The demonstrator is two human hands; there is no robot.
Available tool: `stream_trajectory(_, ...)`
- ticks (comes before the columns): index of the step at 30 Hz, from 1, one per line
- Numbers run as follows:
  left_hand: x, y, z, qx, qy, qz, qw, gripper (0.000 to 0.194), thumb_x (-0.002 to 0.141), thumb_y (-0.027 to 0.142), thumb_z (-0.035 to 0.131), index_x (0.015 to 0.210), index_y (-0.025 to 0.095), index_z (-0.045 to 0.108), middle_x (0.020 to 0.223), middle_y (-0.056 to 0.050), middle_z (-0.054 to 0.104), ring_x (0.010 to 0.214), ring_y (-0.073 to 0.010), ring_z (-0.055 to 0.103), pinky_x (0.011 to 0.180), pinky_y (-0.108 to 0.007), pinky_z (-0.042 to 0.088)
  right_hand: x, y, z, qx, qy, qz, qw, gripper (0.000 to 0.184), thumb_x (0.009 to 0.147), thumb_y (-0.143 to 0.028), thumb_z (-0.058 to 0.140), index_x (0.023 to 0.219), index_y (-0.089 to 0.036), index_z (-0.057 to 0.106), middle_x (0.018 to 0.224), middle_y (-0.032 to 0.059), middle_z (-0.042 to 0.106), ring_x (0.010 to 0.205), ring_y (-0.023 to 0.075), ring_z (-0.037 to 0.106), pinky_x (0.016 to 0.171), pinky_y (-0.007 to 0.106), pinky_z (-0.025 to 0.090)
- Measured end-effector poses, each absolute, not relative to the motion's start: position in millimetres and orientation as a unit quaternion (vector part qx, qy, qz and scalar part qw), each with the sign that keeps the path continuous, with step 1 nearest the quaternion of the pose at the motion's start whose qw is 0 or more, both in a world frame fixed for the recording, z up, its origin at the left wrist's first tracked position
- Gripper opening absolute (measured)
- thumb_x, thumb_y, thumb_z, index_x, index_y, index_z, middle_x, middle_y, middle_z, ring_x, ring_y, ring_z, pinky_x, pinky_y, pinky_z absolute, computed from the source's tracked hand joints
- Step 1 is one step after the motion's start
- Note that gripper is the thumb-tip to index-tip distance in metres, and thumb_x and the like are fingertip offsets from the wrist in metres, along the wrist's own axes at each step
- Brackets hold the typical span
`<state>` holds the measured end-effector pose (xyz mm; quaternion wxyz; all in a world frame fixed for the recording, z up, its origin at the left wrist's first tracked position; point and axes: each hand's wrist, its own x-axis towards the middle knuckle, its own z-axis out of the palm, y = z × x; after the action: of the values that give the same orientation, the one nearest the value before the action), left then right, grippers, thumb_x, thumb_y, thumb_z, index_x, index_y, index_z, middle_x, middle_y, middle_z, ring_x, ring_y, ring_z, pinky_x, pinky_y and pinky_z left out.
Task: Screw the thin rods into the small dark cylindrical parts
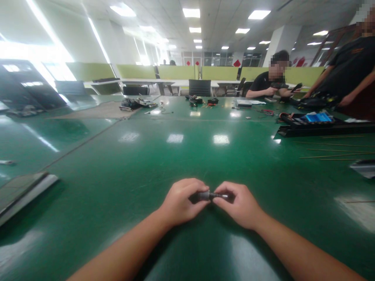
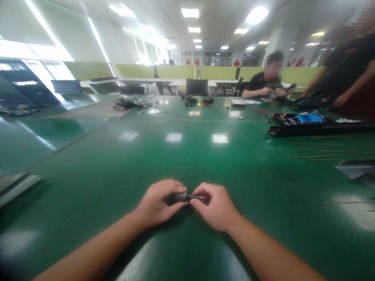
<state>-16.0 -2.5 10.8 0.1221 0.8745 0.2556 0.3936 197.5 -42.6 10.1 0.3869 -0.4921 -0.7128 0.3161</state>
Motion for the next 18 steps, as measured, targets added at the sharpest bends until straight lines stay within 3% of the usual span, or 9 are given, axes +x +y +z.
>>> stream_trajectory(18,-16.9,-1.1,10.1,0.875,0.254,0.394,0.121,0.019,0.077,0.022,0.073,0.095,0.018,0.068,0.091,-0.008,0.074,0.085,-0.0195,0.071,0.078,-0.030,0.057,197.3,-41.9,8.7,-0.490,-0.709,0.323,0.390,0.005,0.081,-0.022,0.068,0.082,-0.018,0.072,0.077,0.0023,0.072,0.072,0.0172,0.064,0.063,0.025,0.047)
